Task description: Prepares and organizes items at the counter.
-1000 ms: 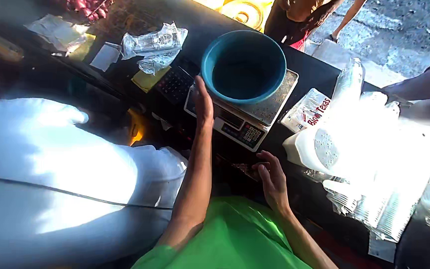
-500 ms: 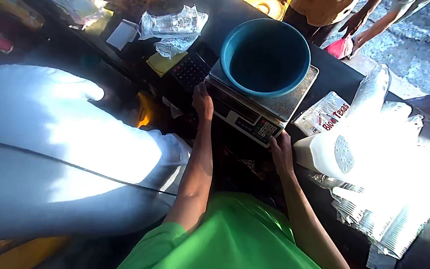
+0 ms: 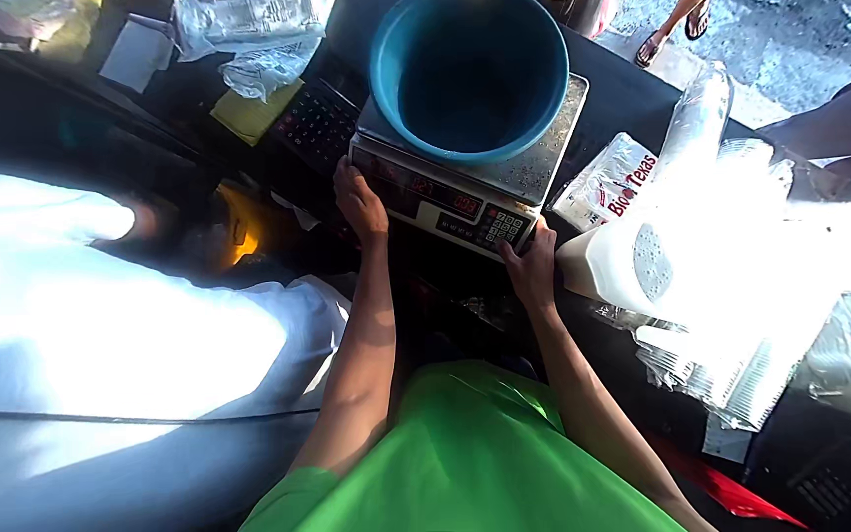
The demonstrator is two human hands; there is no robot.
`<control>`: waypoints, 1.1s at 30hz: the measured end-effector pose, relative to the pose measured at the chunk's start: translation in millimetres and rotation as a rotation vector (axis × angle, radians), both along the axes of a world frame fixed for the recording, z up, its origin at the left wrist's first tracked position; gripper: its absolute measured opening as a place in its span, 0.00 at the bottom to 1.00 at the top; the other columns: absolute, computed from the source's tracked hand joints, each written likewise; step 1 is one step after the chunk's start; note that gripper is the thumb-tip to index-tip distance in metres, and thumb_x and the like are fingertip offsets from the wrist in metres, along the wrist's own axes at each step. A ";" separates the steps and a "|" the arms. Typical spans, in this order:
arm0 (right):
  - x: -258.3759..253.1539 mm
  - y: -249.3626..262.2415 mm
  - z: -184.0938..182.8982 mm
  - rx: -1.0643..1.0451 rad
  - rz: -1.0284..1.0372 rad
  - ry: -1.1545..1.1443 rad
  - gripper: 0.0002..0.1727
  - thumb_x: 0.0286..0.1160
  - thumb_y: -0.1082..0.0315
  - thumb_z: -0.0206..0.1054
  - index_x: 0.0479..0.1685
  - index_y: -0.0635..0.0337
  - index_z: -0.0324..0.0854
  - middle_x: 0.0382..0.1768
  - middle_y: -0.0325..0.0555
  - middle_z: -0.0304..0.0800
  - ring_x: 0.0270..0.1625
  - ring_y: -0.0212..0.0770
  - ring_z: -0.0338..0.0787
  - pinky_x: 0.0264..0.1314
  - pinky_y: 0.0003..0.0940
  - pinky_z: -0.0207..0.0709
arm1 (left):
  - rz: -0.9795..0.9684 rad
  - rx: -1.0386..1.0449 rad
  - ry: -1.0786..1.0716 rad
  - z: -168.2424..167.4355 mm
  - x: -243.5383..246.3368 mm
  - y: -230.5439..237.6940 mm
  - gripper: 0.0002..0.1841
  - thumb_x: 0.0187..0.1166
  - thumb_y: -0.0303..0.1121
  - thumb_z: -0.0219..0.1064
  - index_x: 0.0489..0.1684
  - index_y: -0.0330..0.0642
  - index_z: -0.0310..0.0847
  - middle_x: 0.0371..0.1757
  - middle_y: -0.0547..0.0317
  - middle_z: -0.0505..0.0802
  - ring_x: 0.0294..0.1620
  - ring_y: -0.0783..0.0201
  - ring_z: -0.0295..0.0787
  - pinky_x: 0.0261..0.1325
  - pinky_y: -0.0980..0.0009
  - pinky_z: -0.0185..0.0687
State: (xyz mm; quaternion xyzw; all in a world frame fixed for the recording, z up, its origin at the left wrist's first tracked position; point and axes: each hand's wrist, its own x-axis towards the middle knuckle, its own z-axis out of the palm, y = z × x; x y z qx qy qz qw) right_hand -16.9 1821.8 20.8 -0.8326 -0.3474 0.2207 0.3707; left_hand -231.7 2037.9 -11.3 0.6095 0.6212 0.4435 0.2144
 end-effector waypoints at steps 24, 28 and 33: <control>0.6 2.9 0.7 -0.085 0.083 -0.098 0.58 0.63 0.50 0.82 0.92 0.63 0.51 0.73 0.65 0.71 0.71 0.59 0.80 0.72 0.53 0.79 | 0.040 -0.026 -0.027 0.1 -1.5 0.3 0.27 0.95 0.44 0.37 0.81 0.40 0.73 0.77 0.50 0.83 0.79 0.61 0.77 0.83 0.63 0.68; 4.4 0.1 2.4 -0.071 0.105 -0.086 0.58 0.63 0.49 0.83 0.91 0.63 0.52 0.73 0.66 0.71 0.71 0.60 0.81 0.71 0.54 0.80 | 0.041 -0.022 -0.033 0.2 -0.9 0.0 0.28 0.96 0.46 0.37 0.81 0.41 0.73 0.77 0.50 0.84 0.79 0.62 0.77 0.84 0.64 0.68; 7.3 0.1 0.2 -0.054 0.125 -0.085 0.58 0.64 0.47 0.82 0.91 0.65 0.51 0.73 0.67 0.71 0.71 0.62 0.81 0.72 0.55 0.79 | 0.052 0.053 0.019 -3.9 0.4 0.6 0.28 0.96 0.46 0.37 0.80 0.39 0.73 0.76 0.46 0.83 0.80 0.59 0.76 0.84 0.65 0.66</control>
